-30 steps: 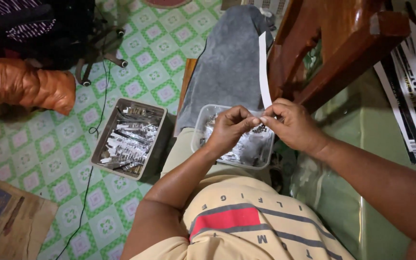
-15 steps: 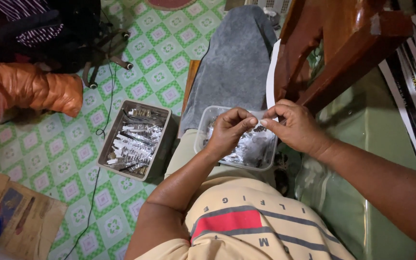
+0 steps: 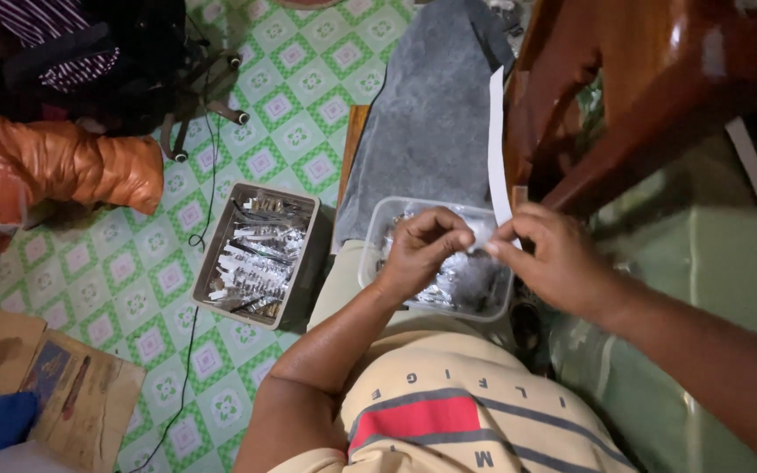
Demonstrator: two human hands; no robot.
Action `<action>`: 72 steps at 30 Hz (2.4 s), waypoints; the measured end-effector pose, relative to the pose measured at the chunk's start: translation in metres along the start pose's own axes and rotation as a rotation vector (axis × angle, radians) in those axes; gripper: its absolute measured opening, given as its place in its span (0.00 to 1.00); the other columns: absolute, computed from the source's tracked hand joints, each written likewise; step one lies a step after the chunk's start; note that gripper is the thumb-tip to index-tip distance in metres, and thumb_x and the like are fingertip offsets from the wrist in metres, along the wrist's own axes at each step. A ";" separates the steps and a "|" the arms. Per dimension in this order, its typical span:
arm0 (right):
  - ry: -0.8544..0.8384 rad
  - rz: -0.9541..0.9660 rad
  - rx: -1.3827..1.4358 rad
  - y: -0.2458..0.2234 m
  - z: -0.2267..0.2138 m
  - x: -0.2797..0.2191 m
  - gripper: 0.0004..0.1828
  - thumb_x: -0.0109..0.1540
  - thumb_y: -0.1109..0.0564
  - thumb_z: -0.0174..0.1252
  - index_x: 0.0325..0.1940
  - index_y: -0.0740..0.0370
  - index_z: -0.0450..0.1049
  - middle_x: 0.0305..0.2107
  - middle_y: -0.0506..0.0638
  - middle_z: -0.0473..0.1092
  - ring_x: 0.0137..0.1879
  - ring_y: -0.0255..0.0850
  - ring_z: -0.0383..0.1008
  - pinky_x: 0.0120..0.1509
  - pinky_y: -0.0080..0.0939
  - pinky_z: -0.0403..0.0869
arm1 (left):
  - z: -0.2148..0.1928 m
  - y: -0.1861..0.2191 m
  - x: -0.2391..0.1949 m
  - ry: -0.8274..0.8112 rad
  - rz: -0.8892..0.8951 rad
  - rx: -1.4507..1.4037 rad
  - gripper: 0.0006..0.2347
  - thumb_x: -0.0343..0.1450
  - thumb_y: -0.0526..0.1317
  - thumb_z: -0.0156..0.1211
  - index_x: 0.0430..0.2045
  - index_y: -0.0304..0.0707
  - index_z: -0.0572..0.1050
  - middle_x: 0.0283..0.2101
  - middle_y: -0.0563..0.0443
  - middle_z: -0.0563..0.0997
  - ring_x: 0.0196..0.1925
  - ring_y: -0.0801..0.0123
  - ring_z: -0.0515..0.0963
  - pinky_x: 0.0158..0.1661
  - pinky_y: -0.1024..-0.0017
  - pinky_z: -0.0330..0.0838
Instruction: Manually attaching small metal clips onto a long white strip.
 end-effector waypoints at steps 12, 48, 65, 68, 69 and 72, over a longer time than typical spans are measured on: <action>-0.038 0.135 0.023 -0.027 0.002 -0.030 0.07 0.60 0.54 0.64 0.28 0.55 0.77 0.24 0.42 0.69 0.32 0.34 0.72 0.41 0.36 0.67 | 0.017 0.026 0.009 -0.413 -0.039 0.112 0.08 0.74 0.44 0.65 0.32 0.41 0.77 0.33 0.52 0.78 0.36 0.69 0.77 0.41 0.71 0.71; -0.071 0.119 -0.190 -0.017 0.000 -0.032 0.08 0.61 0.51 0.58 0.29 0.53 0.74 0.26 0.45 0.70 0.33 0.43 0.74 0.41 0.44 0.68 | 0.020 0.005 0.004 -0.437 -0.213 0.065 0.07 0.75 0.43 0.64 0.37 0.41 0.80 0.38 0.53 0.82 0.42 0.71 0.81 0.46 0.72 0.76; 0.024 0.071 0.150 -0.002 -0.004 -0.011 0.05 0.59 0.59 0.68 0.34 0.62 0.79 0.27 0.52 0.71 0.37 0.45 0.75 0.45 0.46 0.73 | 0.008 -0.015 -0.006 0.024 -0.084 -0.197 0.06 0.69 0.29 0.70 0.29 0.23 0.77 0.24 0.45 0.77 0.27 0.72 0.77 0.32 0.74 0.74; 0.024 0.052 0.205 0.000 -0.003 -0.007 0.03 0.59 0.60 0.67 0.33 0.61 0.80 0.27 0.50 0.71 0.38 0.40 0.74 0.46 0.43 0.73 | 0.011 -0.008 -0.004 0.046 -0.070 -0.192 0.07 0.68 0.30 0.70 0.27 0.24 0.76 0.22 0.45 0.76 0.26 0.72 0.76 0.31 0.74 0.74; 0.008 0.040 0.236 0.001 -0.002 -0.006 0.03 0.60 0.60 0.67 0.32 0.61 0.80 0.26 0.48 0.70 0.37 0.38 0.73 0.46 0.41 0.72 | 0.011 -0.007 -0.004 0.068 -0.062 -0.198 0.07 0.67 0.30 0.71 0.26 0.24 0.76 0.20 0.45 0.75 0.25 0.71 0.75 0.30 0.74 0.74; 0.005 0.031 0.289 0.000 -0.001 -0.002 0.04 0.62 0.61 0.65 0.33 0.62 0.80 0.26 0.48 0.70 0.37 0.38 0.72 0.47 0.41 0.72 | 0.006 -0.008 -0.003 0.100 -0.035 -0.146 0.07 0.68 0.30 0.71 0.25 0.26 0.77 0.20 0.44 0.76 0.24 0.71 0.75 0.30 0.73 0.74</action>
Point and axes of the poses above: each hand's wrist, its own x-axis towards the middle knuckle, its own z-axis out of the palm, y = z × x, the point moved 6 cm from there along x, towards the middle knuckle
